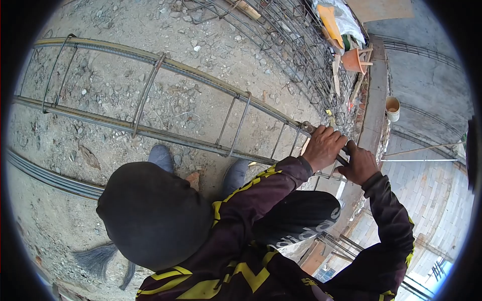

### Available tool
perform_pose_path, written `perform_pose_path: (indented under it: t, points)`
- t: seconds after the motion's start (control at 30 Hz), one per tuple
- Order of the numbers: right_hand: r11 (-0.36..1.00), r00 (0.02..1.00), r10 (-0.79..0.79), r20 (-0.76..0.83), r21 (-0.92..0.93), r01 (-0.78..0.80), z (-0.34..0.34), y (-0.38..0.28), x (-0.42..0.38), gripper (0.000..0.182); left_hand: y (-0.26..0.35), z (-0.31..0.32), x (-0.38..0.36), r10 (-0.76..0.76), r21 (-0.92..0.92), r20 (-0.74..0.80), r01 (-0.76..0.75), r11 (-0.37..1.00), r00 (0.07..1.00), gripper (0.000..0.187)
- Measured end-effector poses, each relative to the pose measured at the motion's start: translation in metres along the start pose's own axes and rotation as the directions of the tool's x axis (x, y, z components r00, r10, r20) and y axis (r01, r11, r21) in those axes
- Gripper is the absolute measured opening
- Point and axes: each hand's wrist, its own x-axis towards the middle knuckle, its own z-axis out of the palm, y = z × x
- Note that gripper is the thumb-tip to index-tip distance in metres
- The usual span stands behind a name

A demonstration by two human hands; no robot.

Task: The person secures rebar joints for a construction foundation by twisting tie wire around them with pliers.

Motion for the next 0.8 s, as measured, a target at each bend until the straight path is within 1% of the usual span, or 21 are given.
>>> perform_pose_path:
  t: [0.03, 0.07, 0.13, 0.17, 0.2, 0.23, 0.27, 0.3, 0.33, 0.37, 0.4, 0.5, 0.53, 0.57, 0.6, 0.63, 0.73, 0.77, 0.8]
  points:
    - [0.95, 0.965, -0.109, -0.237, -0.311, 0.031, -0.002, -0.002, -0.004, 0.028, 0.002, -0.001, 0.01, -0.073, -0.052, -0.01, 0.073, 0.996, 0.997, 0.027]
    - [0.806, 0.865, -0.28, -0.416, -0.591, -0.023, -0.004, -0.001, -0.005, 0.029, 0.003, -0.002, 0.021, -0.127, -0.103, -0.038, 0.123, 0.987, 0.991, 0.026]
    - [0.796, 0.817, -0.365, -0.446, -0.604, 0.026, -0.011, 0.01, 0.007, 0.029, 0.006, -0.003, 0.03, -0.241, -0.21, -0.073, 0.221, 0.952, 0.968, 0.025]
    - [0.791, 0.846, -0.375, -0.378, -0.606, 0.08, -0.011, 0.021, 0.015, 0.027, 0.007, -0.003, 0.03, -0.27, -0.208, 0.047, 0.273, 0.939, 0.962, 0.036]
    - [0.843, 0.937, -0.252, -0.242, -0.53, 0.09, -0.017, 0.022, 0.028, 0.025, 0.01, -0.006, 0.033, -0.253, -0.154, -0.009, 0.249, 0.956, 0.967, 0.041]
    - [0.889, 0.988, -0.132, -0.077, -0.45, 0.083, -0.026, 0.023, 0.041, 0.024, 0.017, -0.008, 0.034, -0.24, -0.103, -0.061, 0.233, 0.967, 0.969, 0.046]
    - [0.927, 0.994, -0.02, 0.103, -0.37, 0.057, -0.034, 0.023, 0.051, 0.023, 0.024, -0.01, 0.032, -0.223, -0.051, -0.111, 0.219, 0.974, 0.968, 0.051]
    - [0.983, 0.966, -0.006, 0.259, -0.174, 0.052, -0.043, 0.018, 0.058, 0.022, 0.029, -0.006, 0.029, -0.135, 0.155, -0.092, 0.148, 0.977, 0.987, 0.06]
    - [1.0, 0.913, -0.025, 0.406, 0.025, 0.016, -0.053, 0.012, 0.066, 0.022, 0.038, -0.003, 0.026, -0.184, 0.191, -0.05, 0.191, 0.963, 0.982, 0.058]
    - [0.991, 0.815, 0.042, 0.578, 0.079, -0.107, -0.06, 0.013, 0.075, 0.022, 0.034, -0.002, 0.025, -0.197, 0.185, 0.008, 0.192, 0.964, 0.98, 0.055]
    - [0.965, 0.673, 0.089, 0.735, 0.104, -0.242, -0.063, 0.016, 0.078, 0.022, 0.032, -0.003, 0.026, -0.21, 0.173, 0.07, 0.196, 0.965, 0.975, 0.052]
    - [0.918, 0.723, 0.077, 0.687, 0.233, -0.32, -0.058, 0.026, 0.072, 0.025, 0.023, 0.01, 0.032, -0.228, 0.159, 0.1, 0.21, 0.965, 0.969, 0.041]
    - [0.949, 0.778, 0.192, 0.598, 0.09, -0.304, -0.059, 0.009, 0.062, 0.023, 0.021, 0.012, 0.034, -0.238, 0.135, 0.1, 0.224, 0.965, 0.966, 0.036]
    - [0.997, 0.987, 0.04, 0.158, -0.067, -0.029, -0.031, 0.02, 0.049, 0.023, 0.018, 0.014, 0.036, -0.247, 0.111, 0.103, 0.235, 0.966, 0.964, 0.031]
    - [0.933, 0.936, -0.238, -0.26, -0.33, 0.146, -0.006, 0.033, 0.037, 0.026, 0.017, 0.016, 0.039, -0.262, 0.08, 0.105, 0.254, 0.964, 0.959, 0.027]
    - [0.819, 0.908, -0.295, -0.297, -0.569, 0.079, -0.009, 0.027, 0.031, 0.028, 0.015, 0.014, 0.045, -0.282, 0.042, 0.11, 0.279, 0.96, 0.953, 0.022]
    - [0.835, 0.891, -0.322, -0.319, -0.54, 0.109, 0.002, 0.038, 0.032, 0.025, 0.025, 0.013, 0.044, -0.302, 0.033, 0.099, 0.3, 0.953, 0.948, 0.032]
    - [0.861, 0.944, -0.219, -0.248, -0.503, 0.068, 0.004, 0.034, 0.034, 0.021, 0.031, 0.01, 0.038, -0.25, 0.137, 0.009, 0.247, 0.959, 0.968, 0.053]
    - [0.876, 0.968, -0.182, -0.171, -0.475, 0.081, 0.0, 0.033, 0.039, 0.019, 0.034, 0.01, 0.035, -0.241, 0.17, -0.046, 0.245, 0.955, 0.97, 0.057]
